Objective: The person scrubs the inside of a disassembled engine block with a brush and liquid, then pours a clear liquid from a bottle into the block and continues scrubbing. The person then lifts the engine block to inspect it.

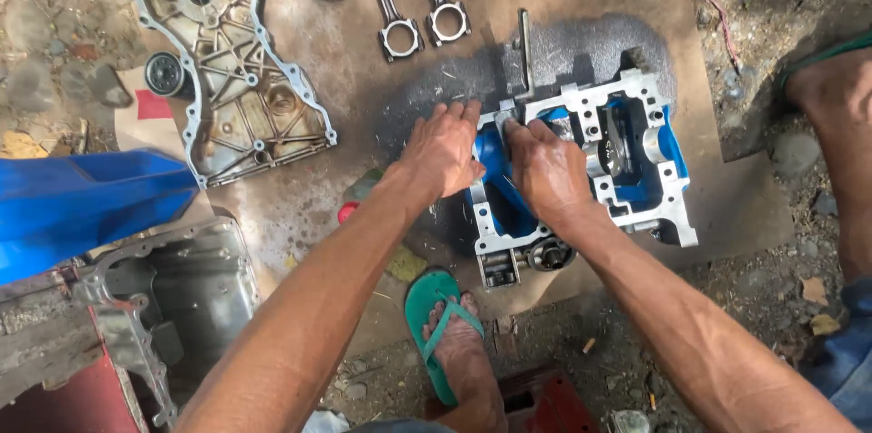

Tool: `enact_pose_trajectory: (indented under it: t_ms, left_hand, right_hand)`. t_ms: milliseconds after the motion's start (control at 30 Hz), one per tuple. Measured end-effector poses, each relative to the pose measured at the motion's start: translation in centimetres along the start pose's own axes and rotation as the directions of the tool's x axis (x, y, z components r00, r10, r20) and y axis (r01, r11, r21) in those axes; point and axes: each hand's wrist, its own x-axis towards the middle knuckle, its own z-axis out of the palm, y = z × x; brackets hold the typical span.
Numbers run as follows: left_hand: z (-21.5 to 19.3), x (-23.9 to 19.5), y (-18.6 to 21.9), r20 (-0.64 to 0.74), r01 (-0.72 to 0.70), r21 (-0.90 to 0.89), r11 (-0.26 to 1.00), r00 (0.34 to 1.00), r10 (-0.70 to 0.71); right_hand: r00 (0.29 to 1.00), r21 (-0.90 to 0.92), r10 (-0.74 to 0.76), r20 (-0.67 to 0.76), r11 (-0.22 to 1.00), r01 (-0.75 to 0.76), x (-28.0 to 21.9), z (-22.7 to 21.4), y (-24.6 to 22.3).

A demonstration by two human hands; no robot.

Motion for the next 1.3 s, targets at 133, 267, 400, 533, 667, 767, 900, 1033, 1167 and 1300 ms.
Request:
enact_pose_trajectory:
  t_ms: [133,267,400,533,667,767,900,1033,1167,1300]
  left_hand:
    - [0.2,0.0,-0.4,-0.011,0.012,-0.005,1.0,1.0,-0.012]
    - [-0.2,0.1,-0.2,-0.04,-0.021,0.043,0.999,0.999,0.023]
    - [0.8,0.9,-0.4,-0.046,-0.016,0.064,0.998,0.999,0.019]
    - [-0.2,0.6,-0.2,-0.065,-0.001,0.03,1.0,0.998,0.003]
    - [-0.5,0.1,-0.1,-0.016,-0.008,0.004,1.0,1.0,0.008]
    - [0.5,-0.1,0.3,0.002,-0.008,-0.011,1.0,1.0,0.008]
    - [-0.9,-0.6,0.0,-0.027,-0.029,-0.007,1.0,0.999,0.029]
    - [1.3,-0.9,-1.7,-0.058,-0.061,-0.092,0.994,0.997,0.056]
    - [2.4,-3.2,-1.9,-0.28,-0.052,-0.473,0.879,0.955,-0.094]
    - [9.2,-4.6,-0.8,-0.454,-0.192,-0.722,0.665,0.857,-0.245]
  right_hand:
    - [0.982,-0.23,-0.145,-0.12,0.966,0.114,2.0,0.6,2.9]
    - [0.993,-0.101,-0.077,-0.09,0.993,0.067,-0.2,-1.0,1.1]
    - [0.987,0.001,-0.081,-0.141,0.997,0.082,2.3,0.1,1.9]
    - [0.984,0.049,-0.086,-0.158,0.994,0.095,2.3,-0.9,1.3]
    - [0.986,0.027,-0.099,-0.134,0.994,0.103,0.7,-0.3,1.2]
    - [0.979,0.043,-0.099,-0.181,0.993,0.108,2.2,1.1,2.6]
    - [0.981,-0.141,-0.13,-0.142,0.984,0.11,0.3,-0.2,0.1]
    - [0.979,0.047,-0.108,-0.174,0.992,0.118,0.6,1.1,3.5]
    - [0.973,-0.083,-0.114,-0.202,0.992,0.099,3.3,3.9,1.5]
    - [0.968,-0.174,-0.211,-0.138,0.967,0.186,2.9,4.4,-1.5]
